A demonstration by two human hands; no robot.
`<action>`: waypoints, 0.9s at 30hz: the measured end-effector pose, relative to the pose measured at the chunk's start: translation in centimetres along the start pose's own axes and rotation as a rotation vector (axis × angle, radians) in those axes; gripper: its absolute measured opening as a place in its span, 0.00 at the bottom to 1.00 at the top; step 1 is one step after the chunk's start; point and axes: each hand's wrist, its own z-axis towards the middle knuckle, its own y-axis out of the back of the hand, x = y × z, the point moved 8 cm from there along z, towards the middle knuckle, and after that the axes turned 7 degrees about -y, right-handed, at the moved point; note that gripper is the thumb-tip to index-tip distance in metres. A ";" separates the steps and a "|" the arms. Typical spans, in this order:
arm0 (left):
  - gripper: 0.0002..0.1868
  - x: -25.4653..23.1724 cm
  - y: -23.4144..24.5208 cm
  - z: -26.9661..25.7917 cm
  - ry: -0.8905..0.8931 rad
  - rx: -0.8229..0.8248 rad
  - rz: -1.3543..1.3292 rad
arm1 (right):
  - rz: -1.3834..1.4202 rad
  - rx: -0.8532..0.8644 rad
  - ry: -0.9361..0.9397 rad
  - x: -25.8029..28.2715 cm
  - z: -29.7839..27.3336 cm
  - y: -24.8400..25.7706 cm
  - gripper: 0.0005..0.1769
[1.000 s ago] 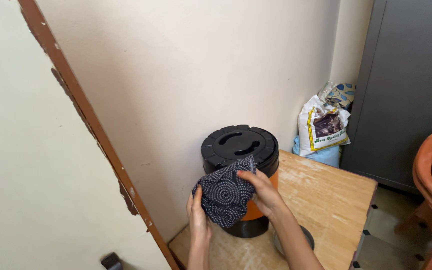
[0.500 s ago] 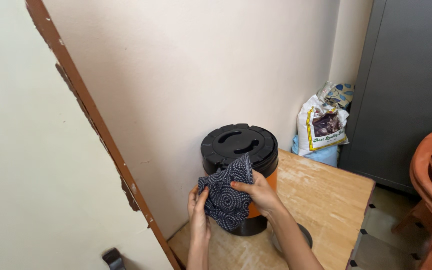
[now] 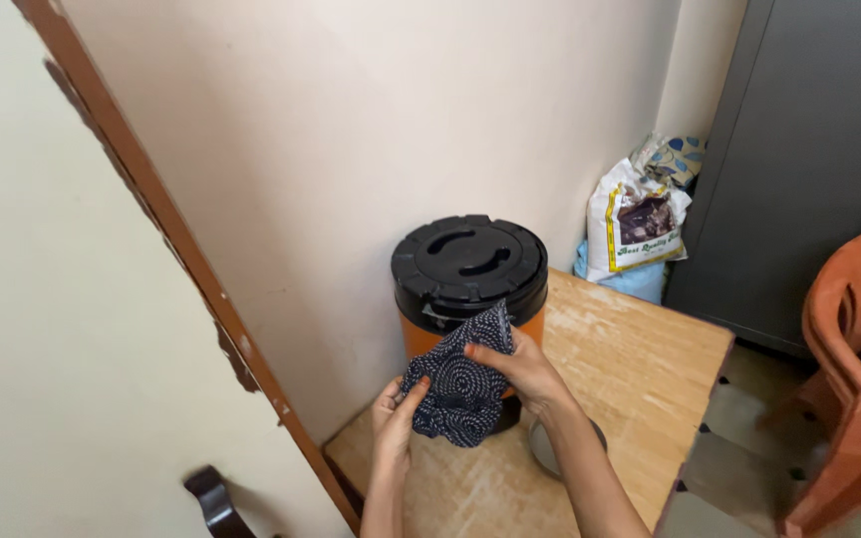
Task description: The person wipes down a wooden table surface using a cloth, moving around a large orange container and a metal bowl to clean the entire area.
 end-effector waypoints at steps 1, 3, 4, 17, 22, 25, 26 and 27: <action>0.09 0.6 0.2 -0.1 -0.023 -0.006 0.016 | -0.046 0.045 0.031 -0.3 -0.5 0.1 0.19; 0.09 2.4 0.4 -0.6 -0.036 -0.019 0.031 | -0.093 0.088 0.051 -1.4 -1.0 1.1 0.23; 0.09 3.7 0.7 -1.1 -0.011 -0.038 0.073 | -0.102 0.044 0.040 -2.6 -1.1 2.1 0.24; 0.14 20.8 4.2 -10.7 0.290 0.113 0.849 | -0.131 -0.321 -0.335 -26.0 -4.2 19.8 0.20; 0.18 28.9 7.2 -12.5 0.319 0.185 0.877 | -0.163 -0.333 -0.397 -33.1 -4.7 23.2 0.20; 0.32 31.8 8.6 -13.7 0.251 0.202 0.831 | -0.654 -0.458 -0.472 -35.2 -6.4 25.4 0.24; 0.45 31.6 8.5 -13.6 0.140 0.216 0.790 | -1.088 -0.529 -0.425 -34.1 -6.3 25.7 0.28; 0.45 31.8 8.8 -14.1 0.150 0.213 0.789 | -1.090 -0.525 -0.435 -34.5 -6.4 25.5 0.28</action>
